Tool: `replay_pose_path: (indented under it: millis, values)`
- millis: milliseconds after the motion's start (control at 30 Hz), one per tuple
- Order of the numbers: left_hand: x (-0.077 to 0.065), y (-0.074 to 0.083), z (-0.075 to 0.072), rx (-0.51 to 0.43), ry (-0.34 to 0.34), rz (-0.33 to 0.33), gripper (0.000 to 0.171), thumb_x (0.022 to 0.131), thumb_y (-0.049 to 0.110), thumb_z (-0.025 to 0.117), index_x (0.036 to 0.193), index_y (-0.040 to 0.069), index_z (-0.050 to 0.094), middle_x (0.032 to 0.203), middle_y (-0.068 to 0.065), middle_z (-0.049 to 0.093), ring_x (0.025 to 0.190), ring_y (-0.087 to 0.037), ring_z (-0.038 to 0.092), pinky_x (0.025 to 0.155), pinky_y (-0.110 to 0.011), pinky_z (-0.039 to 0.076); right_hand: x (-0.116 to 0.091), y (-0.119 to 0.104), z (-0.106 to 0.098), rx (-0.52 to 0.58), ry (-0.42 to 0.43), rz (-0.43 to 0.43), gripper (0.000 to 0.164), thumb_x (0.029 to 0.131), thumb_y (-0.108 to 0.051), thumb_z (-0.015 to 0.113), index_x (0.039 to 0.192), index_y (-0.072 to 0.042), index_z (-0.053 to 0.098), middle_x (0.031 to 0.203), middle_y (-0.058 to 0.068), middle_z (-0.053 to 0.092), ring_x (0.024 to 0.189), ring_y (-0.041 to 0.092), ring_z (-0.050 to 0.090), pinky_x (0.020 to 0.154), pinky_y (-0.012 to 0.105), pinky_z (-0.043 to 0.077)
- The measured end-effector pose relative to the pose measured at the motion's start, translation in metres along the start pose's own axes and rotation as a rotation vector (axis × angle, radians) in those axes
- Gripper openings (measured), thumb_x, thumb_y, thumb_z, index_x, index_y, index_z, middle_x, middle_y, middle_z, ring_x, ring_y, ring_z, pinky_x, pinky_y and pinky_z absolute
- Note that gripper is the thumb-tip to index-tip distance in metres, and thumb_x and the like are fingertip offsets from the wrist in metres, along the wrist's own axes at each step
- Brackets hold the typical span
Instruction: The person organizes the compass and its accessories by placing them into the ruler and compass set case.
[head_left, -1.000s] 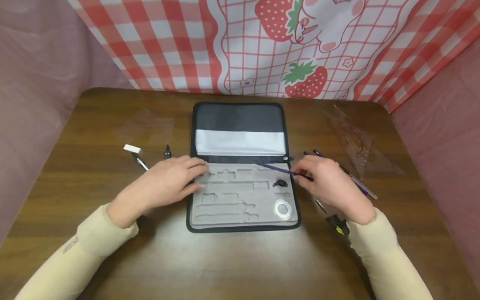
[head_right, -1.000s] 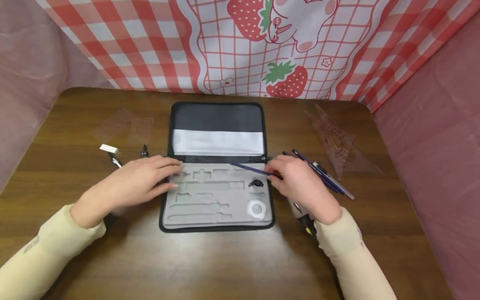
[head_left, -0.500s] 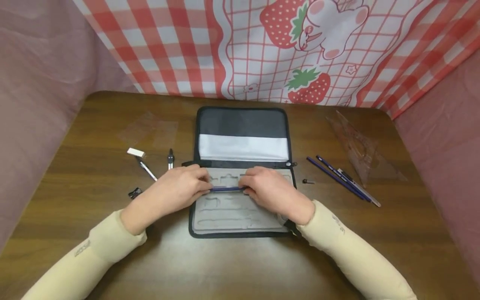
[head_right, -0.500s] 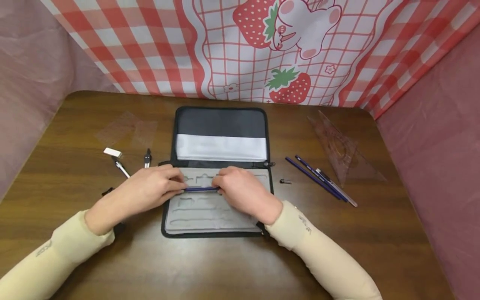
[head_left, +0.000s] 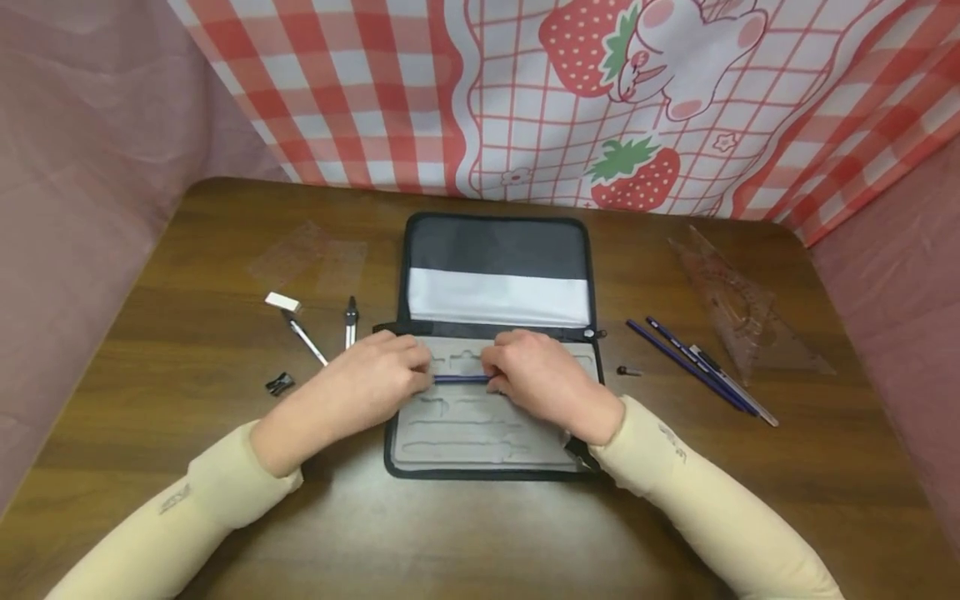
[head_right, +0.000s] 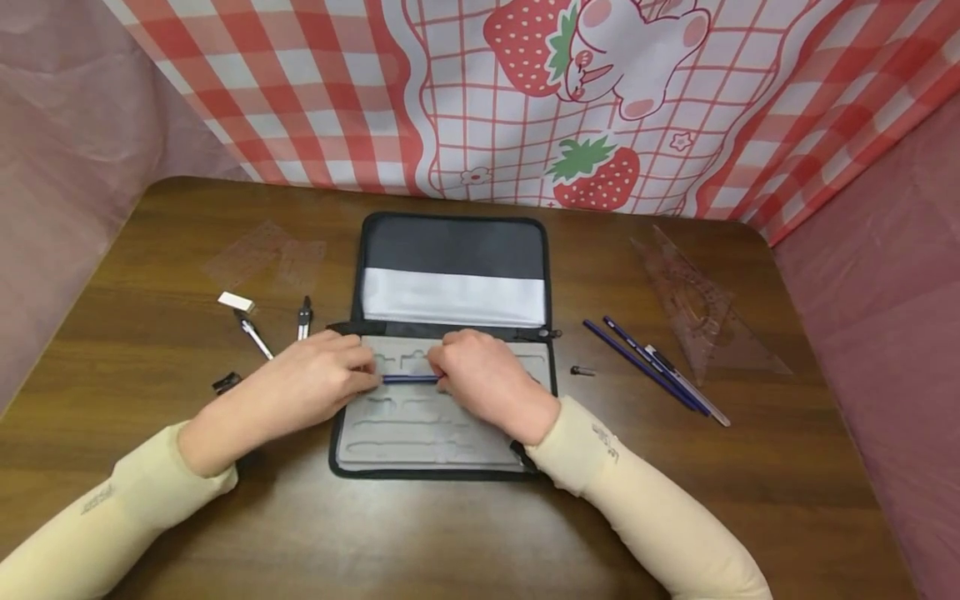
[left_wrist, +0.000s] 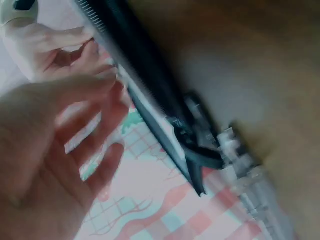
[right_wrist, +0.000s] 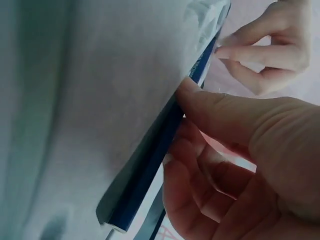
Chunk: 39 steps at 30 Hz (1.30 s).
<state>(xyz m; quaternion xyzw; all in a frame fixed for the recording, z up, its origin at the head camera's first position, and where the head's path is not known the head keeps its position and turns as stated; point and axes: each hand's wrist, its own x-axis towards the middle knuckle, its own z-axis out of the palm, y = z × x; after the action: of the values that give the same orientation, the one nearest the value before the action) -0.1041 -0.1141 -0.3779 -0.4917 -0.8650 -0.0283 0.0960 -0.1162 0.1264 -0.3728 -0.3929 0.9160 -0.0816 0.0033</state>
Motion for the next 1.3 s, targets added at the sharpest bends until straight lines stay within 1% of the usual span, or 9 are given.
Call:
replay_pose_path:
  millis: [133, 233, 433, 733, 933, 1000, 1100, 1200, 1300]
  values:
    - [-0.001, 0.011, -0.004, -0.121, -0.083, 0.019, 0.024, 0.084, 0.014, 0.058, 0.105, 0.015, 0.07, 0.102, 0.004, 0.064, 0.096, -0.012, 0.056, 0.081, -0.029, 0.045, -0.002, -0.002, 0.001, 0.025, -0.035, 0.058, 0.019, 0.078, -0.026, 0.071, 0.071, -0.023, 0.054, 0.067, -0.012, 0.049, 0.06, 0.006, 0.046, 0.054, 0.025, 0.04]
    - [-0.004, 0.019, -0.003, -0.135, -0.103, 0.024, 0.028, 0.084, 0.014, 0.055, 0.108, 0.012, 0.068, 0.109, 0.002, 0.065, 0.102, -0.015, 0.058, 0.086, -0.032, 0.045, -0.006, -0.004, 0.004, 0.043, -0.067, 0.091, 0.02, 0.078, -0.028, 0.071, 0.069, -0.024, 0.054, 0.066, -0.013, 0.049, 0.058, 0.005, 0.045, 0.053, 0.024, 0.039]
    - [-0.01, 0.025, 0.0, -0.142, -0.087, 0.002, 0.026, 0.08, 0.014, 0.057, 0.103, 0.015, 0.07, 0.113, 0.003, 0.064, 0.101, -0.015, 0.059, 0.082, -0.032, 0.047, -0.009, -0.008, 0.009, 0.047, -0.093, 0.112, 0.022, 0.078, -0.031, 0.071, 0.069, -0.025, 0.052, 0.067, -0.014, 0.048, 0.059, 0.004, 0.046, 0.053, 0.023, 0.039]
    - [-0.01, 0.026, -0.002, -0.12, -0.113, -0.053, 0.024, 0.083, 0.015, 0.055, 0.1, 0.017, 0.07, 0.115, 0.004, 0.063, 0.099, -0.015, 0.06, 0.077, -0.032, 0.049, -0.005, -0.006, 0.006, -0.012, -0.125, 0.153, 0.029, 0.077, -0.039, 0.071, 0.066, -0.025, 0.047, 0.06, -0.012, 0.046, 0.055, 0.006, 0.044, 0.046, 0.024, 0.036]
    - [-0.008, 0.025, -0.004, -0.083, -0.107, -0.063, 0.024, 0.085, 0.017, 0.054, 0.104, 0.017, 0.069, 0.116, 0.003, 0.062, 0.096, -0.016, 0.061, 0.075, -0.032, 0.05, -0.007, 0.002, -0.001, 0.044, -0.145, 0.185, 0.027, 0.078, -0.041, 0.068, 0.068, -0.026, 0.049, 0.062, -0.012, 0.048, 0.057, 0.007, 0.045, 0.049, 0.026, 0.036]
    - [-0.008, 0.024, -0.004, -0.075, -0.107, -0.059, 0.026, 0.086, 0.016, 0.055, 0.108, 0.015, 0.068, 0.118, 0.001, 0.062, 0.098, -0.017, 0.06, 0.077, -0.032, 0.049, -0.013, 0.008, -0.007, 0.067, -0.137, 0.185, 0.024, 0.08, -0.041, 0.067, 0.069, -0.027, 0.051, 0.061, -0.013, 0.048, 0.057, 0.006, 0.045, 0.05, 0.026, 0.037]
    - [-0.009, 0.023, -0.005, -0.081, -0.115, -0.062, 0.031, 0.085, 0.022, 0.061, 0.115, 0.013, 0.065, 0.122, -0.004, 0.059, 0.106, -0.019, 0.057, 0.084, -0.034, 0.046, -0.029, 0.024, -0.024, 0.088, -0.105, 0.221, 0.016, 0.081, -0.037, 0.067, 0.074, -0.027, 0.057, 0.063, -0.013, 0.049, 0.057, 0.007, 0.045, 0.051, 0.027, 0.038]
    - [-0.01, 0.023, -0.007, -0.085, -0.138, -0.068, 0.045, 0.081, 0.037, 0.066, 0.119, 0.012, 0.063, 0.126, -0.007, 0.056, 0.113, -0.022, 0.053, 0.089, -0.038, 0.044, -0.051, 0.045, -0.041, 0.083, -0.029, 0.304, 0.01, 0.081, -0.032, 0.068, 0.081, -0.025, 0.061, 0.066, -0.011, 0.052, 0.058, 0.009, 0.046, 0.052, 0.027, 0.04]
    - [-0.009, 0.025, -0.011, -0.074, -0.18, -0.067, 0.063, 0.075, 0.055, 0.065, 0.122, 0.014, 0.06, 0.13, -0.009, 0.053, 0.116, -0.026, 0.049, 0.09, -0.042, 0.042, -0.076, 0.066, -0.054, 0.062, 0.036, 0.375, 0.012, 0.078, -0.029, 0.071, 0.084, -0.022, 0.064, 0.068, -0.009, 0.054, 0.058, 0.01, 0.046, 0.052, 0.028, 0.041]
